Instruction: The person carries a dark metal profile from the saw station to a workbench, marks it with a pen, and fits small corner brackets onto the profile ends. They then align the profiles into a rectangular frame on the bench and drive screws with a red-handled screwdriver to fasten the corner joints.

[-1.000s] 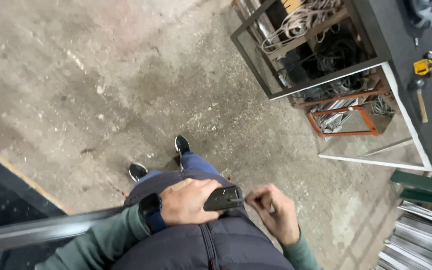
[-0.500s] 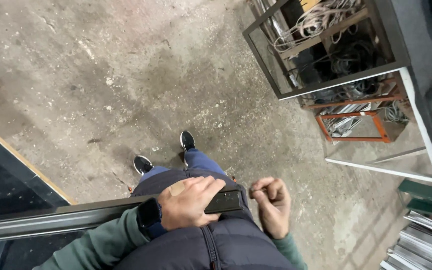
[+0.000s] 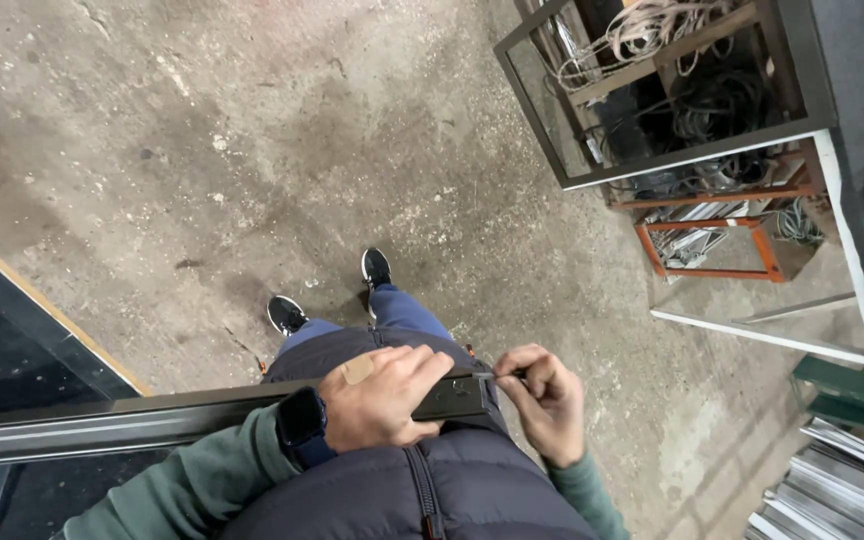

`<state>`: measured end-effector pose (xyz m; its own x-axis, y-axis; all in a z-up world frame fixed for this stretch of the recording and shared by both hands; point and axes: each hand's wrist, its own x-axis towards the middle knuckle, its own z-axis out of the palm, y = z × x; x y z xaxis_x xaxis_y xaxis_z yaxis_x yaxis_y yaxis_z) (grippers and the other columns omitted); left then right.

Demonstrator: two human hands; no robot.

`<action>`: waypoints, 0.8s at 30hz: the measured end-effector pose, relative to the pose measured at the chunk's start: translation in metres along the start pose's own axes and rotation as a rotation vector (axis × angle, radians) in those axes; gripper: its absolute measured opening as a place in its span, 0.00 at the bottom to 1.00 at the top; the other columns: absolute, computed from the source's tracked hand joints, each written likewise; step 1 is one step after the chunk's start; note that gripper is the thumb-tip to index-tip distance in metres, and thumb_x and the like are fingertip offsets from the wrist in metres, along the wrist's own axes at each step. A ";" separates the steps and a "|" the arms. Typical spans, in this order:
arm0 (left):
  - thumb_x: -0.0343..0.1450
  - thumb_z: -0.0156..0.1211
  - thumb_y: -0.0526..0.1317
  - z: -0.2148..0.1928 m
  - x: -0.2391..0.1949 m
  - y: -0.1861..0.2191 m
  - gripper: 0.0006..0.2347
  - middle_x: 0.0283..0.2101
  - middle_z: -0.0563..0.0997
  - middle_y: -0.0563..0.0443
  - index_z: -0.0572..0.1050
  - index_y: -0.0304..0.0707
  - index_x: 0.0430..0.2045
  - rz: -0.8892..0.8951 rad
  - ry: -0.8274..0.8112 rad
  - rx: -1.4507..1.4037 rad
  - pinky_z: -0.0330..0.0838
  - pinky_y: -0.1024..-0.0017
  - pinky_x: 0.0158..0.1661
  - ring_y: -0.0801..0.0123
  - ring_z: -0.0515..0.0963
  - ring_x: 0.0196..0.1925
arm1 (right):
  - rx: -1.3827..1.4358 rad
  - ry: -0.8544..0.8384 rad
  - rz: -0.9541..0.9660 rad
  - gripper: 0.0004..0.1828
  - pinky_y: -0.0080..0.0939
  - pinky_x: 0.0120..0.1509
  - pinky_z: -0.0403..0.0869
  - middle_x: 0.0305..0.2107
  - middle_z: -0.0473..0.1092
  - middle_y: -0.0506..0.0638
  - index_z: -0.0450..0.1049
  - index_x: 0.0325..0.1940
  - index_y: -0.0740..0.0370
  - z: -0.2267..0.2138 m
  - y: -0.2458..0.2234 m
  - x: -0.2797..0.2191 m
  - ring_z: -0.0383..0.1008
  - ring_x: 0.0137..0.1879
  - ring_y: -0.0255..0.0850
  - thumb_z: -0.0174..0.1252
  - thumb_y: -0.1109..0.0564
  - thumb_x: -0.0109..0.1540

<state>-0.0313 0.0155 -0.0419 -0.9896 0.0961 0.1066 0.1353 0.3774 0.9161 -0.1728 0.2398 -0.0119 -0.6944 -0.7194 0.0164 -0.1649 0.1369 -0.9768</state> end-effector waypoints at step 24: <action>0.60 0.70 0.50 -0.029 -0.003 0.025 0.30 0.41 0.75 0.42 0.68 0.26 0.50 0.087 0.173 0.400 0.69 0.63 0.43 0.55 0.77 0.43 | 0.569 -0.074 0.336 0.18 0.43 0.50 0.70 0.39 0.68 0.55 0.57 0.35 0.58 -0.005 0.000 0.005 0.68 0.46 0.43 0.58 0.72 0.63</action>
<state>-0.0264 -0.0017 -0.0077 -0.9625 0.0003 0.2713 0.1928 0.7044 0.6831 -0.1799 0.2393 -0.0112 -0.5906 -0.7478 -0.3034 0.4614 -0.0045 -0.8872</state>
